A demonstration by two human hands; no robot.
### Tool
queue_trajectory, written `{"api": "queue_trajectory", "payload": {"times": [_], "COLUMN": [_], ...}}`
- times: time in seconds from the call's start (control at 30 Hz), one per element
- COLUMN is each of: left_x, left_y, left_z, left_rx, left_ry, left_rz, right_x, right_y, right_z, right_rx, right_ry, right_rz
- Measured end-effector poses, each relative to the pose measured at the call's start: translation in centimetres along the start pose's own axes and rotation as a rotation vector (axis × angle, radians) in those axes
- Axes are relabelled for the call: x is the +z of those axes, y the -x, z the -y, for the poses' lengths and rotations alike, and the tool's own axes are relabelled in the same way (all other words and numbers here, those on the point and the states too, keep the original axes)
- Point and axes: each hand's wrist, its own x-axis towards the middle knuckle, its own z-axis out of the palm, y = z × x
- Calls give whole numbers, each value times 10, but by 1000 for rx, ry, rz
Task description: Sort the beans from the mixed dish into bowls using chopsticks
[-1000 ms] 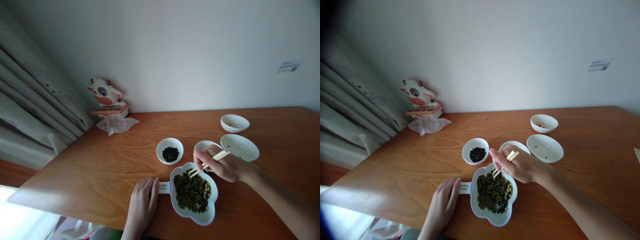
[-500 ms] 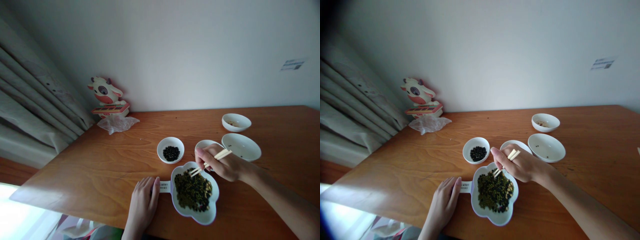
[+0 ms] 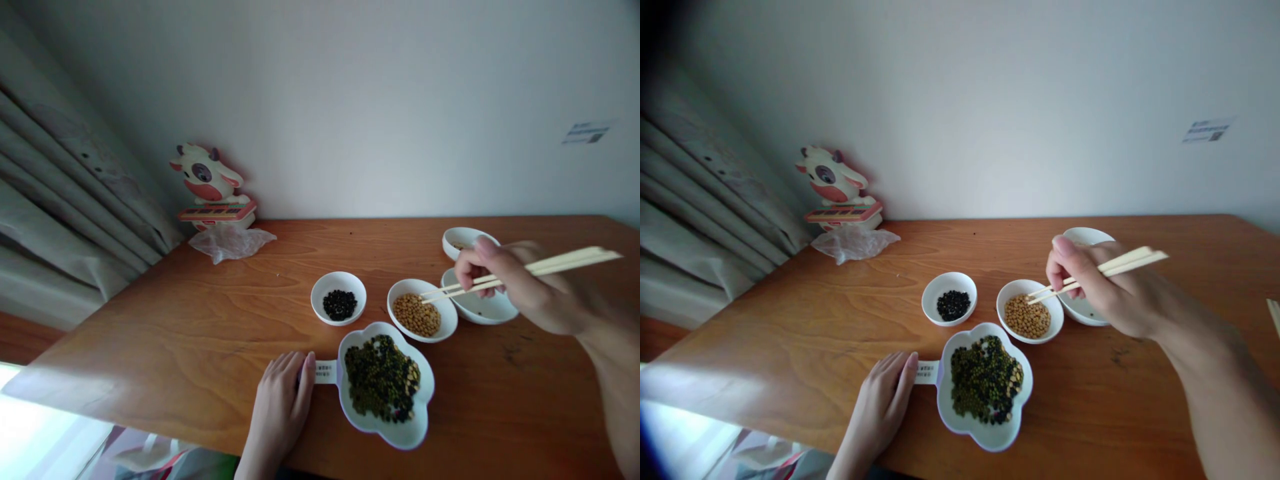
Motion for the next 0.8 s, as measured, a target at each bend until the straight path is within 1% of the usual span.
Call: {"api": "queue_trajectory", "payload": {"times": [0.1,0.17,0.23,0.33,0.43,0.5,0.57,0.67,0.8], "left_x": [0,0,0,-1,-1,-1,-1,-1,-2], "left_y": [0,-1,-1,-2,-2,-1,-1,-1,-1], "left_z": [-1,-1,-2,-2,-1,-1,-1,-2,-2], "left_rx": [-1,5,15,20,15,10,3,-4,-2], "left_ry": [1,-4,-8,-14,-16,-14,-7,8,10], "left_rz": [-5,-12,-19,-27,-22,-17,-9,2,2], "right_x": [-6,-6,-2,14,39,55,68,80,84], "right_y": [-1,0,1,2,-1,-3,-6,-8,-9], "right_z": [-6,-5,1,15,27,31,31,27,22], "right_rx": [33,19,8,0,-52,-99,-134,-159,-178], "right_ry": [40,-8,-60,-98,-87,-80,-74,-65,-68], "right_rz": [17,8,31,131,255,324,358,378,404]}}
